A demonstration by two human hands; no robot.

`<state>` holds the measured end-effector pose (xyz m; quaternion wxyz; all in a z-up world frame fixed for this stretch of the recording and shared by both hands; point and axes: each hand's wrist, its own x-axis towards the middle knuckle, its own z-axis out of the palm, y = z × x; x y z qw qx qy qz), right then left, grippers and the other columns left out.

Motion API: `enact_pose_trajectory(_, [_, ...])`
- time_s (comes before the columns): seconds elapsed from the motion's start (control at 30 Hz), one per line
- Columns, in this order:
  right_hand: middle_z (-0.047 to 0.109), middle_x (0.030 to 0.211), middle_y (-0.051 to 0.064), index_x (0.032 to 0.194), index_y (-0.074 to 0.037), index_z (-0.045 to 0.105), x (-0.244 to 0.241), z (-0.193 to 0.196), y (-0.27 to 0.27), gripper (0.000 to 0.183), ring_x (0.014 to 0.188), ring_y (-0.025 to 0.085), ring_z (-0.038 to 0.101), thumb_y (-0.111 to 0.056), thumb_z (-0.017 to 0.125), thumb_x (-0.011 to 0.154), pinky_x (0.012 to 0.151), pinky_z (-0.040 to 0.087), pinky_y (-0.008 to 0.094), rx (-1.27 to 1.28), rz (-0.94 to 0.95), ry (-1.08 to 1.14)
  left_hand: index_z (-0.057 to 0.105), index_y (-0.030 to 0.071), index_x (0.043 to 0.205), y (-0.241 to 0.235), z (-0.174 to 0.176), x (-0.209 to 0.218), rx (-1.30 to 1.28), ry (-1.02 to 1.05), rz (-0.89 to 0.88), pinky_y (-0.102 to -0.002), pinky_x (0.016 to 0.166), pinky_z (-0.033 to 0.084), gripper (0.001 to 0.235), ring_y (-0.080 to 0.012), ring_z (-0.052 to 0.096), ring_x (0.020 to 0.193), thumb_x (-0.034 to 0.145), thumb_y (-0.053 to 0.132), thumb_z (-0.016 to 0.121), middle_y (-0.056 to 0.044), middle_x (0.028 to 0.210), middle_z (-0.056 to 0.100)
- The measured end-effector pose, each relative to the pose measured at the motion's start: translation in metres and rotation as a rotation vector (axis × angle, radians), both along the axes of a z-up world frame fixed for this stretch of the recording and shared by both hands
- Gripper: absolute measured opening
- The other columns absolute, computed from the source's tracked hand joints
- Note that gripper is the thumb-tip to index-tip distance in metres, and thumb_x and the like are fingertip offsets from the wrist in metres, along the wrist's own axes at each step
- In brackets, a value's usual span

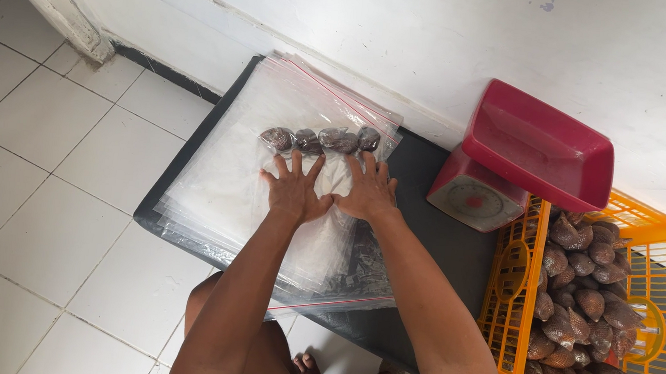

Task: The person picks longan fruits from a yellow crate, places them into a plastic bag, and seals the bag. They then place the sealed bag on a stack of other bags and repeat the process with another bag.

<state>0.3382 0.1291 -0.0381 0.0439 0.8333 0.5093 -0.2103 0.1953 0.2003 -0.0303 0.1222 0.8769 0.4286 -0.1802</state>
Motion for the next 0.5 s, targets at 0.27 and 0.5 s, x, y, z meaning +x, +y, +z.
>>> enact_pose_trajectory(0.27, [0.013,0.164,0.006,0.163,-0.024,0.02,0.005,-0.013,-0.002,0.095,0.146,0.033,0.022,-0.063,0.064,0.087,0.109,0.037,0.052,0.062,-0.01,-0.008,0.016,0.027,0.166,0.0,-0.011,-0.001,0.004,-0.102,0.138,-0.068,0.115,0.016,0.092,-0.0429,0.008,0.152,0.085,0.059,0.046,-0.01,0.167,0.012])
enact_pose_trajectory(0.5, [0.046,0.152,0.02,0.149,-0.007,0.052,-0.014,-0.037,-0.015,0.059,0.146,0.043,0.038,-0.024,0.063,0.094,0.116,0.034,0.058,0.501,0.133,0.003,0.026,0.013,0.164,-0.017,-0.021,-0.01,0.096,-0.32,0.045,-0.06,0.127,0.004,0.065,-0.0368,0.007,0.159,0.105,0.041,0.035,-0.013,0.173,0.013])
